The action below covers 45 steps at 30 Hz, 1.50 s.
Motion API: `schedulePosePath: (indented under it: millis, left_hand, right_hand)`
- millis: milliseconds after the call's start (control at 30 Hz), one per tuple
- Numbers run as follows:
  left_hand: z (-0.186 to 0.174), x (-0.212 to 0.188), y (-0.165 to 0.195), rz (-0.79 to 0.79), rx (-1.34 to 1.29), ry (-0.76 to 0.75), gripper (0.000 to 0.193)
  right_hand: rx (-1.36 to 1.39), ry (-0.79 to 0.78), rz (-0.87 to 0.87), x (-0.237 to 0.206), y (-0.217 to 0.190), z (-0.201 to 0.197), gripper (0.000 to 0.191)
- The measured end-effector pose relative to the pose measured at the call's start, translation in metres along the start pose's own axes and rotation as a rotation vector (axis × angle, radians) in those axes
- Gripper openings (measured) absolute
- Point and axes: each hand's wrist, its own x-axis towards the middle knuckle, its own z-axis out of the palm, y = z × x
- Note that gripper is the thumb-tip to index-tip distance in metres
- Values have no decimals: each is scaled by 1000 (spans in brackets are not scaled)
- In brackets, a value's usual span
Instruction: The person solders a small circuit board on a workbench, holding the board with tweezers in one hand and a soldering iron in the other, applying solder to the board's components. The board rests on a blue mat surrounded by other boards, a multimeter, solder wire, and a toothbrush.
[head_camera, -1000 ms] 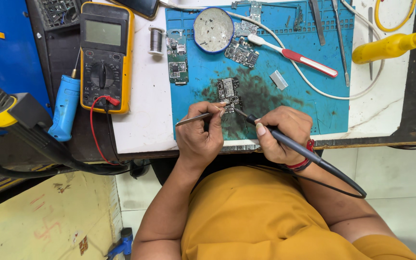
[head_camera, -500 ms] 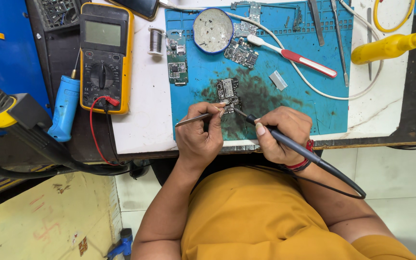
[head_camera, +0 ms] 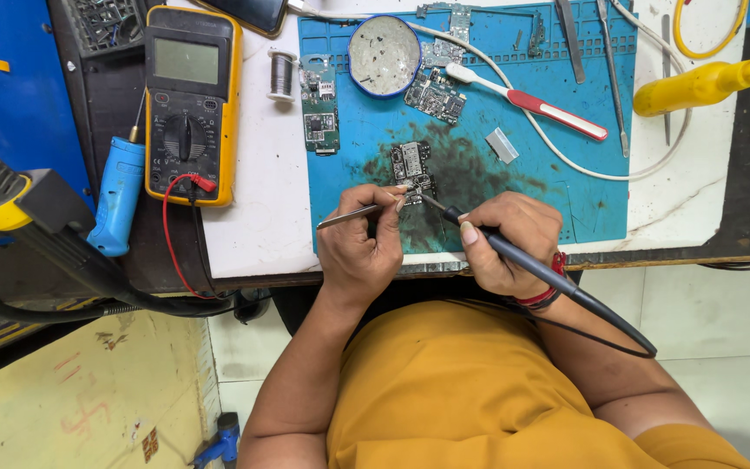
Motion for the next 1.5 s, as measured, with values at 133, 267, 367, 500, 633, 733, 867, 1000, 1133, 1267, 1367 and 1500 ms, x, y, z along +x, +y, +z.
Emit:
schedulePosePath:
  millis: [133,267,367,500,633,733,867,1000,1133,1267,1367,1500]
  left_hand:
    - [-1,0,0,-10,-3,-3,15]
    - [-1,0,0,-14,-4,3,15]
    - [-1,1,-1,-8,-3,-3,15]
    - [-1,1,-1,-2,-5,1,15]
    - [-1,0,-1,-11,-11,-1,15]
    - [-2,0,-1,-15,-17,-6,15]
    - [-2,0,-1,-14,-13,0,15]
    - [-2,0,0,-15,2,-2,15]
    - [-2,0,1,-16,-2,-1,15]
    - [-2,-1,1,-14,1,1,15]
    - [-2,-1,1,-15,5,4,14]
    - [-2,-1,1,-13,5,2,15]
  right_hand:
    - [3,2,-2,1,0,1,8]
    - [2,3,4,2,-1,1,7]
    - [-2,1,0,2,0,1,8]
    - [8,8,-1,2,0,2,7]
    - [-9,0,6,1,-1,1,7]
    - [-9,-3,11,1,-2,0,6]
    - [4,3,-1,1,-2,0,7]
    - [-8,-1,-1,1,-2,1,7]
    - [-4,0,0,1,-2,1,7]
    - [4,7,-1,1,-2,0,7]
    - [0,2,-2,1,-2,0,7]
    - [2,2,1,0,-2,0,7]
